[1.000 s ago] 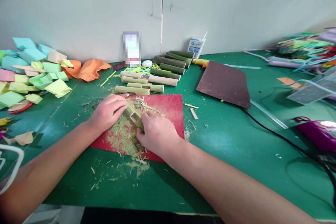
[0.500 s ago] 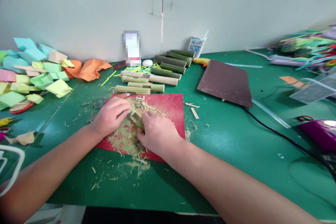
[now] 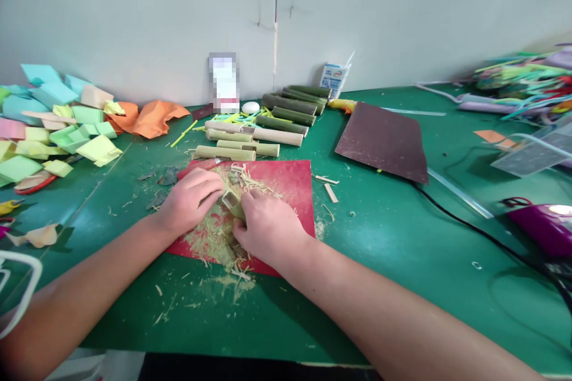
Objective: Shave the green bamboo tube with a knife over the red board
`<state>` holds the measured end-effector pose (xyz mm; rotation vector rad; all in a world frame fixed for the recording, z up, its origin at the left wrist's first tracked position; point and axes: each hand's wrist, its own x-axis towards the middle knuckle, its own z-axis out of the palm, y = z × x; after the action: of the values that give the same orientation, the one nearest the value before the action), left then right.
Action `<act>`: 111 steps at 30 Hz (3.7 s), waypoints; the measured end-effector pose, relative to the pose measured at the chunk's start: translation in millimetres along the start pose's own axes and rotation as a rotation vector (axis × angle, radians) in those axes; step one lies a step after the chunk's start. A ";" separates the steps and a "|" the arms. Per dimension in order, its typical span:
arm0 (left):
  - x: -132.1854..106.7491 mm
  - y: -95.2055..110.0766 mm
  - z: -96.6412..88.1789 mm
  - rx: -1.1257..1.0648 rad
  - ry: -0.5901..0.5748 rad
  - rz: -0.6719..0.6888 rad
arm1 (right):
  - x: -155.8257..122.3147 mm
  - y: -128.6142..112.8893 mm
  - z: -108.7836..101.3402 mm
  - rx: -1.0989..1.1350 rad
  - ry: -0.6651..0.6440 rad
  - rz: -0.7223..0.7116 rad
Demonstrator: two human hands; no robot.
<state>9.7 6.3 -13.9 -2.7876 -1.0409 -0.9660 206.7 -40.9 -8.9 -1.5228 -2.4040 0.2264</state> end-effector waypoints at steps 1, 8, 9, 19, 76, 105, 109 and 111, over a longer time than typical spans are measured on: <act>0.1 0.6 0.2 -0.004 0.000 -0.001 | 0.1 0.1 0.0 -0.001 0.001 0.002; 0.5 -0.6 0.6 -0.018 0.003 0.012 | 0.7 -0.1 -0.2 -0.003 0.002 0.008; 0.3 -1.2 0.7 -0.013 0.011 0.013 | 0.7 -0.1 -0.3 -0.006 0.002 0.007; 0.4 5.0 2.1 -0.025 -0.032 0.025 | 0.3 0.8 1.0 0.007 0.004 0.004; -9.4 2.5 1.7 -0.182 0.047 -0.408 | 0.8 3.0 1.9 0.056 0.002 0.005; -15.5 -2.6 -1.1 -0.214 -0.003 -0.382 | 0.2 3.6 0.2 0.081 -0.009 0.013; -15.9 -3.2 -1.3 -0.176 0.025 -0.364 | 0.1 2.9 -0.1 0.079 -0.014 0.017; -15.2 -2.6 -2.2 -0.151 0.057 -0.317 | 0.1 2.7 -0.1 0.078 -0.015 0.016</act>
<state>-2.0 -1.2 -21.1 -2.7414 -1.4930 -1.1923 209.0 -39.7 -9.6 -1.5110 -2.3660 0.3320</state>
